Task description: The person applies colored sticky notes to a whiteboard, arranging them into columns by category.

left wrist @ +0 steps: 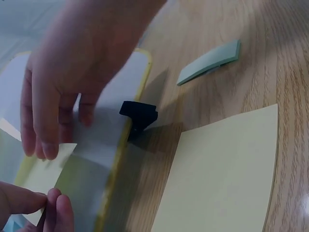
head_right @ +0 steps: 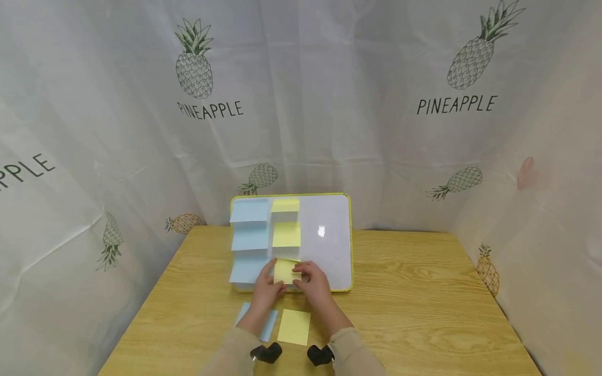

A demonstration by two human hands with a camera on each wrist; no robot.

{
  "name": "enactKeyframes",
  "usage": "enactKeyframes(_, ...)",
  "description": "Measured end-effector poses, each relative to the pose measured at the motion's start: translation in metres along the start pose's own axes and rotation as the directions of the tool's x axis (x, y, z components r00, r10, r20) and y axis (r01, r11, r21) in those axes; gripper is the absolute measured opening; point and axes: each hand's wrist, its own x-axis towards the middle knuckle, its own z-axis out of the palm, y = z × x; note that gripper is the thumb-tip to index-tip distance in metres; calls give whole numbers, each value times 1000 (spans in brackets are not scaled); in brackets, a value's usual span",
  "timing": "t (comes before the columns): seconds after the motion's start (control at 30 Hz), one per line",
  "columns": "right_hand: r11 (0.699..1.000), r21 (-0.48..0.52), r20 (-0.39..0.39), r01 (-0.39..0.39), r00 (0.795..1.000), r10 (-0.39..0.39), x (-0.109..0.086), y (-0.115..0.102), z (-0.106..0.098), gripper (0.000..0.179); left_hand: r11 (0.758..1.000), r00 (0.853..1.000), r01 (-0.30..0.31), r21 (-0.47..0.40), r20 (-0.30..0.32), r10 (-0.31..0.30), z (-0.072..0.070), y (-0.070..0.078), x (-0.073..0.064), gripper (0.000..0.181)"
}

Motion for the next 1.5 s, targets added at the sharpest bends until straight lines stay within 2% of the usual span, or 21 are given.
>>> enactKeyframes(0.07,992,-106,27,70,997,-67,3,-1,-4,23,1000,1000,-3,13,0,3,0,-1,1,70)
enactKeyframes(0.13,969,-202,47,143,990,-136,7,-3,-8,25,1000,1000,-5,23,2,5,-1,-3,2,70)
enactKeyframes(0.3,874,-382,99,301,954,-285,13,-2,-16,29,999,1000,-9,40,12,9,-2,-4,2,70)
enactKeyframes(0.4,828,-435,105,355,933,-345,12,2,-19,29,999,1000,-18,49,12,17,-2,-3,2,70)
enactKeyframes(0.6,782,-469,110,411,906,-410,8,9,-17,33,998,1000,-25,50,6,25,-3,-4,4,70)
enactKeyframes(0.8,661,-609,176,438,887,-426,1,14,-14,42,998,1000,-29,52,12,29,-2,-4,2,70)
enactKeyframes(0.87,636,-628,202,449,883,-424,-1,15,-13,46,999,1000,-27,46,15,27,-3,-5,2,70)
enactKeyframes(1.07,640,-614,254,462,883,-394,-2,13,-7,50,998,999,-39,45,33,38,-9,-7,-4,66)
enactKeyframes(1.3,645,-602,273,471,880,-388,2,10,0,54,991,996,-64,115,61,58,-24,-4,-17,49)
enactKeyframes(1.4,649,-607,269,458,887,-375,4,8,2,56,983,996,-83,163,50,76,-32,-3,-21,45)
enactKeyframes(1.5,645,-621,265,446,893,-363,6,5,4,58,980,997,-77,184,26,73,-40,-3,-23,43)
